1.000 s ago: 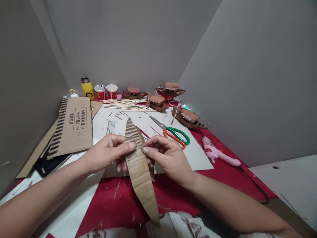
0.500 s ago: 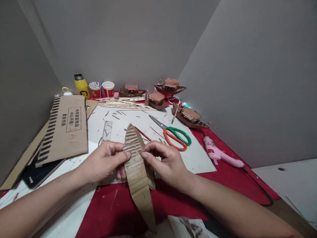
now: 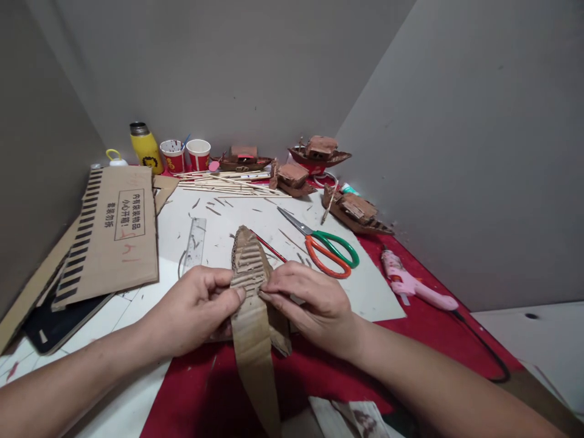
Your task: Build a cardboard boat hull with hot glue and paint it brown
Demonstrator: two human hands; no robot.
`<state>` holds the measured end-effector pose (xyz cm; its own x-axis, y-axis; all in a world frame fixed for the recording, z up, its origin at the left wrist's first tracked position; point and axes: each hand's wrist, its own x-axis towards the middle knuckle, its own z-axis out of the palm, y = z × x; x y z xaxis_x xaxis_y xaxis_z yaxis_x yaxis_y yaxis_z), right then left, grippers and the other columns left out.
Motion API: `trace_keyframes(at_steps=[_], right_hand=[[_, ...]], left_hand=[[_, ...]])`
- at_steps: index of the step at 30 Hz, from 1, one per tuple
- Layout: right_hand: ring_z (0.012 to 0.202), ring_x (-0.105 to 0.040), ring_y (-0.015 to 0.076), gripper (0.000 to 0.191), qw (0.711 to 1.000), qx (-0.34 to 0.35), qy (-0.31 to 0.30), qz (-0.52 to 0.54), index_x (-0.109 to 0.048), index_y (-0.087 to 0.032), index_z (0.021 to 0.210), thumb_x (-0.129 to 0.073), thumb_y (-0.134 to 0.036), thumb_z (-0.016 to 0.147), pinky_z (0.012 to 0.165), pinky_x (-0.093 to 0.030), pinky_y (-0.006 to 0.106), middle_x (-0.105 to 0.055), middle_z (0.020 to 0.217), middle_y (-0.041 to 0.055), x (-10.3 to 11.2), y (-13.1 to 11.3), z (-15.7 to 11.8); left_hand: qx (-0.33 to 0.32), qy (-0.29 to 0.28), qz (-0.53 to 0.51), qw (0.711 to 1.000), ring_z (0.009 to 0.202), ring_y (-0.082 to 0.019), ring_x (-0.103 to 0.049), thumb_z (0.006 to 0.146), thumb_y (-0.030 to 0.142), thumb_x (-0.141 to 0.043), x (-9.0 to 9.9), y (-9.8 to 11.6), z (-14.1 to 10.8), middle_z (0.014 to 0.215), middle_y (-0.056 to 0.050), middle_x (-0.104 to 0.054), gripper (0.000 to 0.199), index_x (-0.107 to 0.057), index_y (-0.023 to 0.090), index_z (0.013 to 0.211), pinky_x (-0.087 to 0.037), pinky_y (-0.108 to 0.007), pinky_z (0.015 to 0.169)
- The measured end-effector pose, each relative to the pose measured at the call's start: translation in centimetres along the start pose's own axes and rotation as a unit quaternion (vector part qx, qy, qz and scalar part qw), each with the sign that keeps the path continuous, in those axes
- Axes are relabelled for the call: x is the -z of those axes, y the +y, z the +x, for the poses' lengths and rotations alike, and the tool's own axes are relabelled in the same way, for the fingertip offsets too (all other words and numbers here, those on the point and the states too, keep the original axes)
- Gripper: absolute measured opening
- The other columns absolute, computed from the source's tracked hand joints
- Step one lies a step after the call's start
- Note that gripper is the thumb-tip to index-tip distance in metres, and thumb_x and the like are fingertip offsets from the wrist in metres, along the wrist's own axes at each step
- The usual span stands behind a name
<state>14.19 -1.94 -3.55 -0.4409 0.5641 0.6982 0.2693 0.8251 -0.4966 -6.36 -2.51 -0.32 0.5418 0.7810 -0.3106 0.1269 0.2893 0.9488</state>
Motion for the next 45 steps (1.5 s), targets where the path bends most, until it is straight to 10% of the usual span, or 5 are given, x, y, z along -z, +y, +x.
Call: trace_keyframes(at_steps=[9,32,45], right_hand=[[0.073,-0.054,0.0183,0.01,0.987,0.054,-0.109,-0.102,-0.051,-0.019,0.092,-0.046,-0.011,0.09,0.061,-0.046,0.028,-0.058,0.077,0.0054,-0.1,0.7,0.0],[0.078,-0.061,0.0155,0.014,0.994,0.064,-0.079,-0.036,-0.059,-0.018,0.103,-0.054,-0.012,0.091,0.065,-0.052,0.025,-0.064,0.084,0.0079,0.4,0.6,-0.3],[0.068,-0.058,0.013,0.015,0.973,0.088,-0.214,0.013,-0.058,-0.02,0.089,-0.044,-0.019,0.095,0.063,-0.045,0.024,-0.065,0.076,0.0028,0.6,-1.6,-0.8]], left_hand=[[0.022,0.007,-0.017,1.0,0.047,-0.007,-0.034,0.079,0.03,-0.058,-0.6,-0.4,0.4,0.055,0.006,-0.042,0.019,-0.053,0.017,0.066,-0.028,-0.018,0.044],[0.004,0.012,-0.09,0.996,0.055,-0.007,-0.041,0.08,0.028,-0.059,-0.9,-0.4,0.2,0.06,0.005,-0.05,0.017,-0.059,0.014,0.071,-0.034,-0.017,0.05],[-0.09,0.152,0.034,0.984,0.048,-0.006,-0.044,0.085,0.034,-0.059,0.8,-0.9,0.9,0.055,0.006,-0.05,0.026,-0.056,0.015,0.067,-0.037,-0.015,0.046]])
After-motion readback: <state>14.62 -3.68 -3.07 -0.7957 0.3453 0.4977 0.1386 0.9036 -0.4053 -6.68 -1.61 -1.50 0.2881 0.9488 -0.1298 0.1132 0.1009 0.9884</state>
